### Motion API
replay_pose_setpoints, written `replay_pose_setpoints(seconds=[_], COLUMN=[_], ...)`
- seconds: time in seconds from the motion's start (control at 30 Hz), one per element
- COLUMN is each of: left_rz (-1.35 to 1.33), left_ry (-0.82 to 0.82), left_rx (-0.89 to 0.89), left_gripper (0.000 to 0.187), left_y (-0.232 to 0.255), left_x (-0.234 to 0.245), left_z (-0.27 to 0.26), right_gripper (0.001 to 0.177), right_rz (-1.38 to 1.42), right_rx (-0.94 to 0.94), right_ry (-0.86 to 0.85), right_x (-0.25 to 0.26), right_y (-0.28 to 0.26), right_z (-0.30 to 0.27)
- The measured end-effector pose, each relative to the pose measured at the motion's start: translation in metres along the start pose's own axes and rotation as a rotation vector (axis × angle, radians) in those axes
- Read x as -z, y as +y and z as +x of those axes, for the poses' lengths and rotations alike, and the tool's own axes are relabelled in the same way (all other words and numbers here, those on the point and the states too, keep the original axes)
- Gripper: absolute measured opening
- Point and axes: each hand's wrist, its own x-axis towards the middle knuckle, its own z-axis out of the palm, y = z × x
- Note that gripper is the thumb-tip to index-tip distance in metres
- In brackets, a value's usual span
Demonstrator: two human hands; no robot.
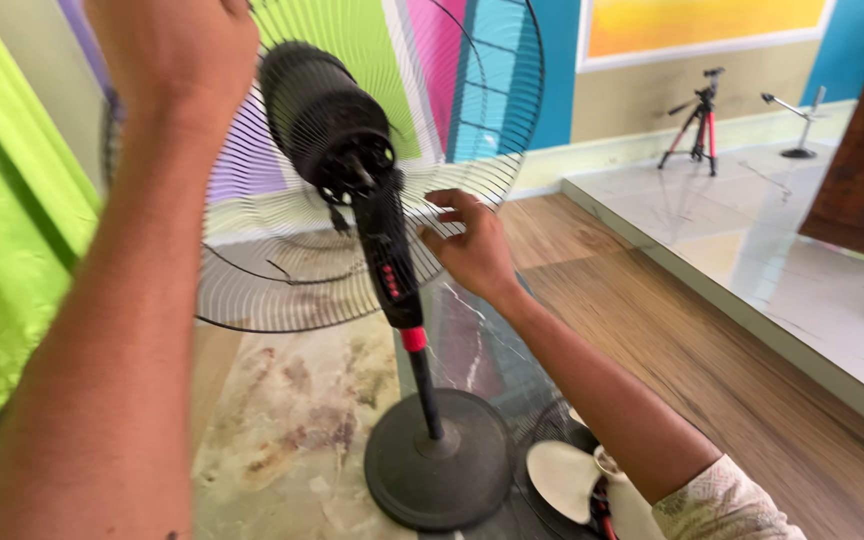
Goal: The person removes the fan blade from a standing fan by unscrewing the central nut. Then they detach the front wire cage and finally separate the motor head from the stand.
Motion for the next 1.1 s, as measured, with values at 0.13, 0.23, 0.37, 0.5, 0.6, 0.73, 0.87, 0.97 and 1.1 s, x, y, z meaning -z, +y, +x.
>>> replay_pose_setpoints(seconds=[0.13, 0.23, 0.37, 0.5, 0.6, 0.73, 0.87, 0.97, 1.1], left_rz=[-0.231, -0.266, -0.195, -0.317, -0.362, -0.348, -0.406, -0.489, -0.514], left_ry=[0.096, 0.032, 0.119, 0.088, 0.121, 0.003, -0.204, -0.322, -0.394], left_rx=[-0.068, -0.029, -0.105, -0.105, -0.089, 0.089, 0.359, 0.608, 0.823], left_gripper=[0.006, 0.011, 0.011, 0.006, 0.003, 0.006, 0.023, 0.029, 0.028], left_y=[0.02, 0.027, 0.037, 0.052, 0.065, 0.081, 0.097, 0.105, 0.135], left_x=[0.026, 0.051, 0.086, 0.109, 0.113, 0.109, 0.106, 0.102, 0.089], left_z=[0.005, 0.009, 0.012, 0.01, 0.003, -0.017, -0.066, -0.117, -0.2], right_gripper=[0.071, 0.082, 0.082, 0.069, 0.064, 0.06, 0.039, 0.027, 0.028], right_rz=[-0.103, -0.227, -0.3, -0.243, -0.316, -0.474, -0.654, -0.747, -0.754], right_rx=[0.062, 0.163, 0.253, 0.094, 0.164, 0.267, 0.203, 0.084, 0.116], right_ry=[-0.017, 0.031, 0.109, 0.036, 0.045, 0.054, 0.023, 0.032, 0.17], right_x=[-0.023, -0.033, -0.033, -0.012, 0.008, 0.04, 0.086, 0.124, 0.174], right_y=[-0.032, -0.04, -0.045, -0.045, -0.036, -0.01, 0.033, 0.067, 0.109], right_z=[0.0, -0.012, -0.04, -0.068, -0.084, -0.098, -0.108, -0.117, -0.143])
